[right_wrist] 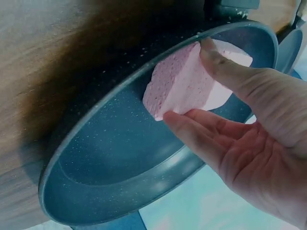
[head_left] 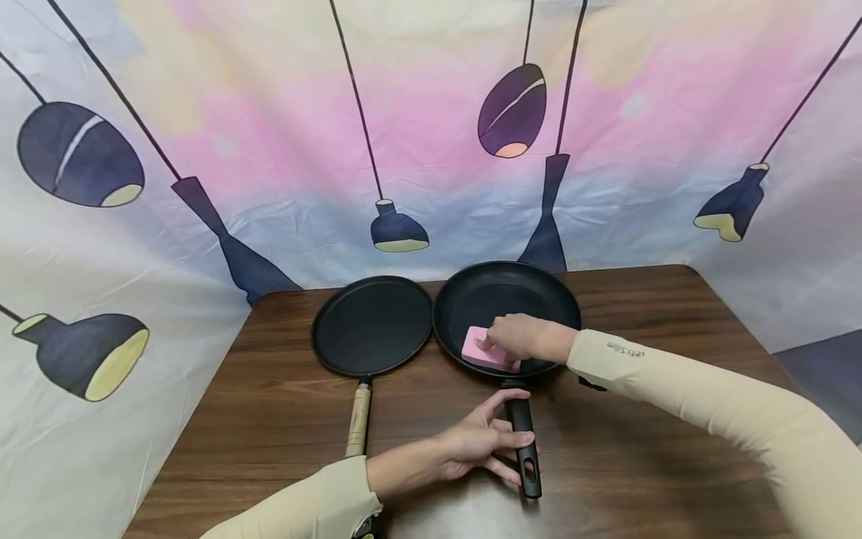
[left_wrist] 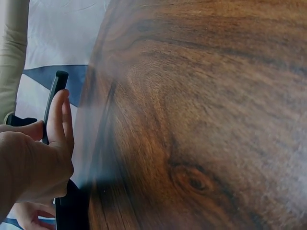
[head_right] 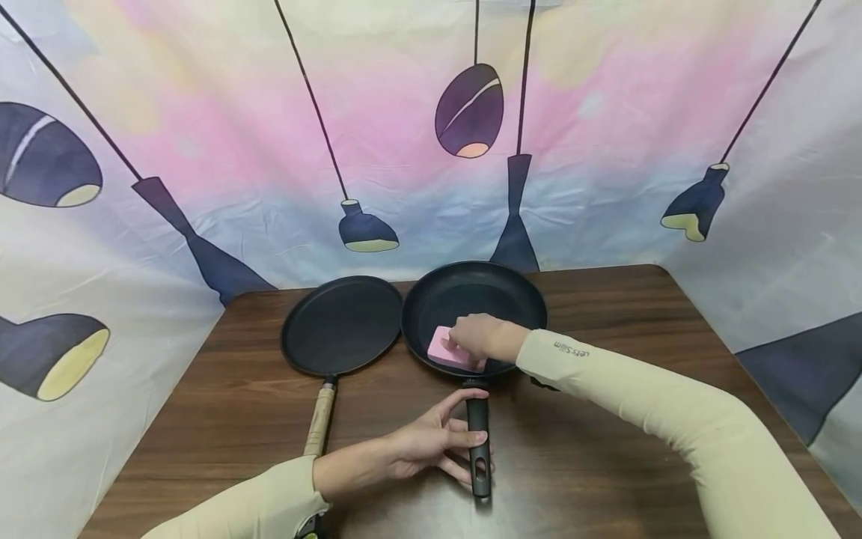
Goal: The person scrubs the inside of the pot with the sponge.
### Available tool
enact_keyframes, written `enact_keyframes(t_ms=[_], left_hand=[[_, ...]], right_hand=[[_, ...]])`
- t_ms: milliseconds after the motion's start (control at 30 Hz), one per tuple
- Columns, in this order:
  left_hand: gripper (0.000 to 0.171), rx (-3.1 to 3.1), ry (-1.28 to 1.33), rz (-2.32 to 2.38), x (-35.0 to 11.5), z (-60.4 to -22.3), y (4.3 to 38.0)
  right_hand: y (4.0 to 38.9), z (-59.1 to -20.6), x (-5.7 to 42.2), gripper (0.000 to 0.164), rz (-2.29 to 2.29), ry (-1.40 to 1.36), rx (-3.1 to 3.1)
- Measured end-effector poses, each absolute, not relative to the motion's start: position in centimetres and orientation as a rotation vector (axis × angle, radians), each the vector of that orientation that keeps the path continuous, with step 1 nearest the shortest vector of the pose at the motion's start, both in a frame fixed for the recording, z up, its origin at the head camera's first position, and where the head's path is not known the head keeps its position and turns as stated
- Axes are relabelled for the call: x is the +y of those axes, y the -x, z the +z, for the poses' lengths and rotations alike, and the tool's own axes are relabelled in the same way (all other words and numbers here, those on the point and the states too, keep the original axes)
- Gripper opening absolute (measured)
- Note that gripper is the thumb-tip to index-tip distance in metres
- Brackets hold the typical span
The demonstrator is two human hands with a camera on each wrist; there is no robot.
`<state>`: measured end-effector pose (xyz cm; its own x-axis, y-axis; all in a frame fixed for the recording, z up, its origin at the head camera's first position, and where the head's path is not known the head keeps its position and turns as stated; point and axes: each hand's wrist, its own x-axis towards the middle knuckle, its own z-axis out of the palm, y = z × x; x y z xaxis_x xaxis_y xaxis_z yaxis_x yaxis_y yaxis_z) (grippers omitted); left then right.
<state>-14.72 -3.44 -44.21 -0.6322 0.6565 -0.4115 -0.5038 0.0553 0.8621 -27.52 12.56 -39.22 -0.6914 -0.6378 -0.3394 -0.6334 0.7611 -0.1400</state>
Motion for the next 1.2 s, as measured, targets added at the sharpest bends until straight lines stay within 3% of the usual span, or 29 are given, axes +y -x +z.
enact_keyframes(t_ms=[167,367,700,867,1200], left_hand=[[0.063,1.472,-0.154,1.716,-3.4,-44.3,14.7],[0.063,1.466,-0.138,1.707,-3.5,-44.4,14.4],[0.063,1.459,-0.16,1.693,-3.6,-44.2,14.8],[0.063,1.469,-0.168,1.687,-3.7,-43.9,15.0],[0.063,1.483,-0.17,1.676,-3.8,-43.9,14.9]], right_hand=[[28.2,-39.2,12.6,0.054,-0.097,0.947,2.595],[31.4,-39.4,12.0,0.056,-0.156,0.779,2.617],[35.9,-39.1,11.3,0.048,-0.149,0.626,2.698],[34.5,-39.0,12.2,0.055,-0.062,0.664,2.662],[28.1,-38.9,13.1,0.056,0.006,0.859,2.586]])
